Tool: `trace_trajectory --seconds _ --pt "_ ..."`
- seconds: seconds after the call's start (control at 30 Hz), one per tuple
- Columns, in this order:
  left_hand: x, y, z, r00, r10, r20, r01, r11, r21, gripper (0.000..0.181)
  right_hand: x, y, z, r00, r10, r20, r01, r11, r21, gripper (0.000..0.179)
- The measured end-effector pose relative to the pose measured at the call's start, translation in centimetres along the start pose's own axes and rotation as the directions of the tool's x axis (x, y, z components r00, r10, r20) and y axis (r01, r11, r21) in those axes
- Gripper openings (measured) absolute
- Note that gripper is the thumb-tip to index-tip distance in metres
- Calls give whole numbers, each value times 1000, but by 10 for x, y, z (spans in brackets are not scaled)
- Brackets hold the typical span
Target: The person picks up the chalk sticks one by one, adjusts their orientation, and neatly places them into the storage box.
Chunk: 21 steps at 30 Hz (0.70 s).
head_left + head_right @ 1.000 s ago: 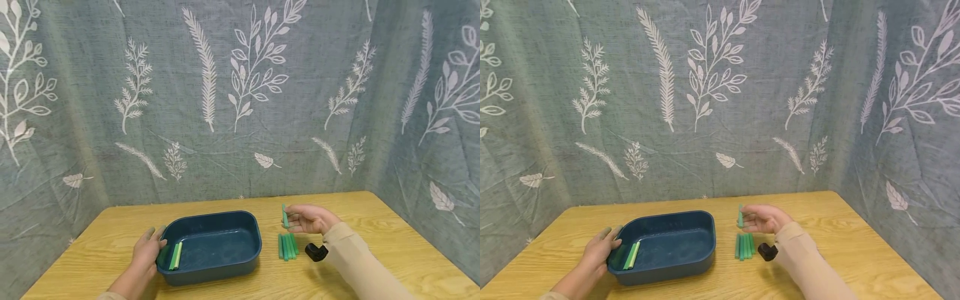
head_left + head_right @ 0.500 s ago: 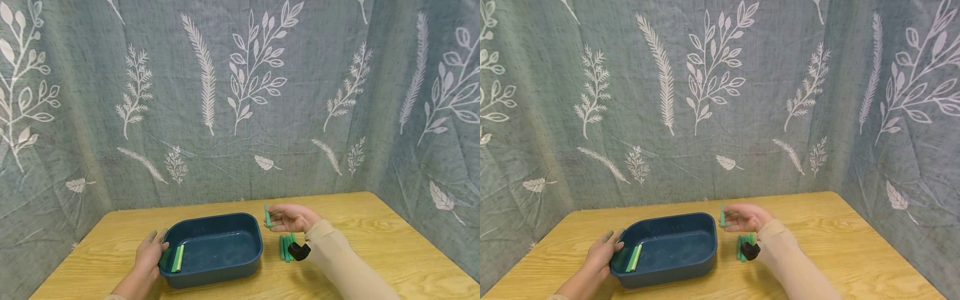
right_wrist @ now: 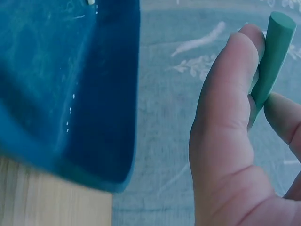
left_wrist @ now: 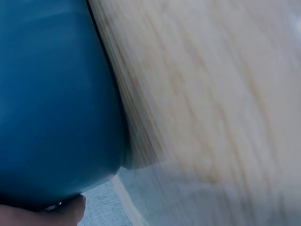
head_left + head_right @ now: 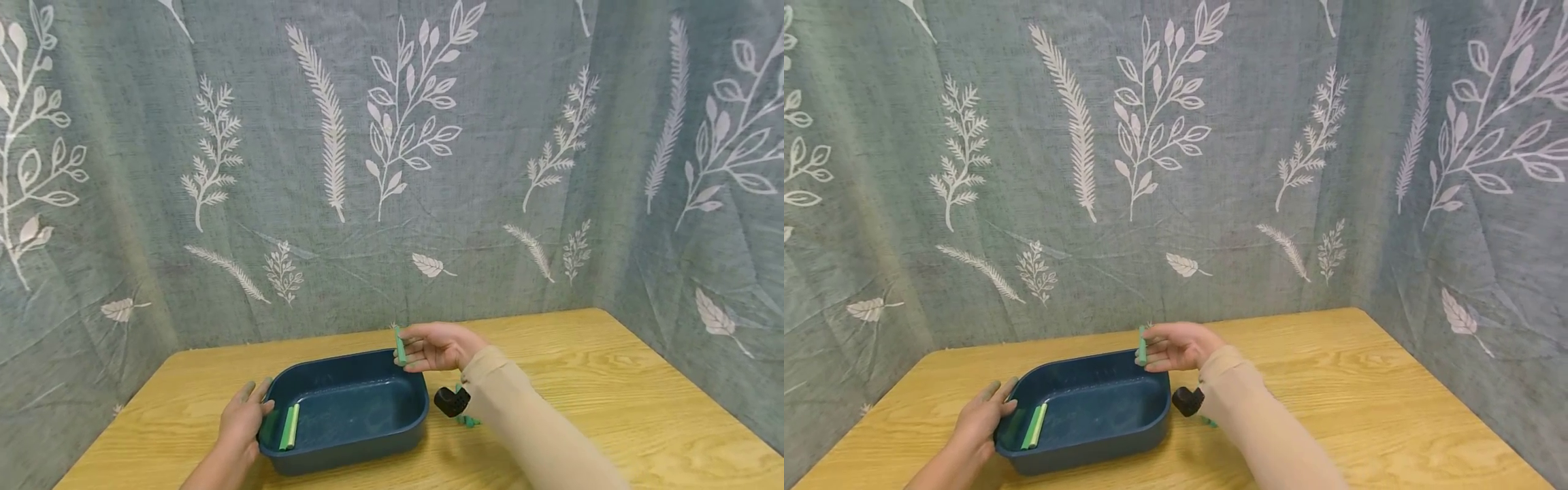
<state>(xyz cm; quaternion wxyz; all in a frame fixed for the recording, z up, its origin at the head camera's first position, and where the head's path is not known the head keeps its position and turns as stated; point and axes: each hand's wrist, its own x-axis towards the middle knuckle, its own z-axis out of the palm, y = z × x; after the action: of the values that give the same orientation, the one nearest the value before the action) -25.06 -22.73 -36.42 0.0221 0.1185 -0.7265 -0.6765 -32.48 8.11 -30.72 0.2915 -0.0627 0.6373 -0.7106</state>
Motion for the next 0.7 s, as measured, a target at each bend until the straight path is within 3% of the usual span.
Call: trace_trajectory --seconds 0.1,0.4,0.7 --pt "-1 -2 -3 1000 8 -12 -7 1000 17 60 8 -1 11 1000 21 -9 -21 1000 -8 38" --pt "-2 -3 -1 999 31 -11 -30 999 18 57 23 -6 34 997 78 -11 -78 996 -33 21" --pt "-2 -2 -1 1000 15 -28 -14 1000 14 62 43 -6 64 993 117 17 -114 986 -123 42"
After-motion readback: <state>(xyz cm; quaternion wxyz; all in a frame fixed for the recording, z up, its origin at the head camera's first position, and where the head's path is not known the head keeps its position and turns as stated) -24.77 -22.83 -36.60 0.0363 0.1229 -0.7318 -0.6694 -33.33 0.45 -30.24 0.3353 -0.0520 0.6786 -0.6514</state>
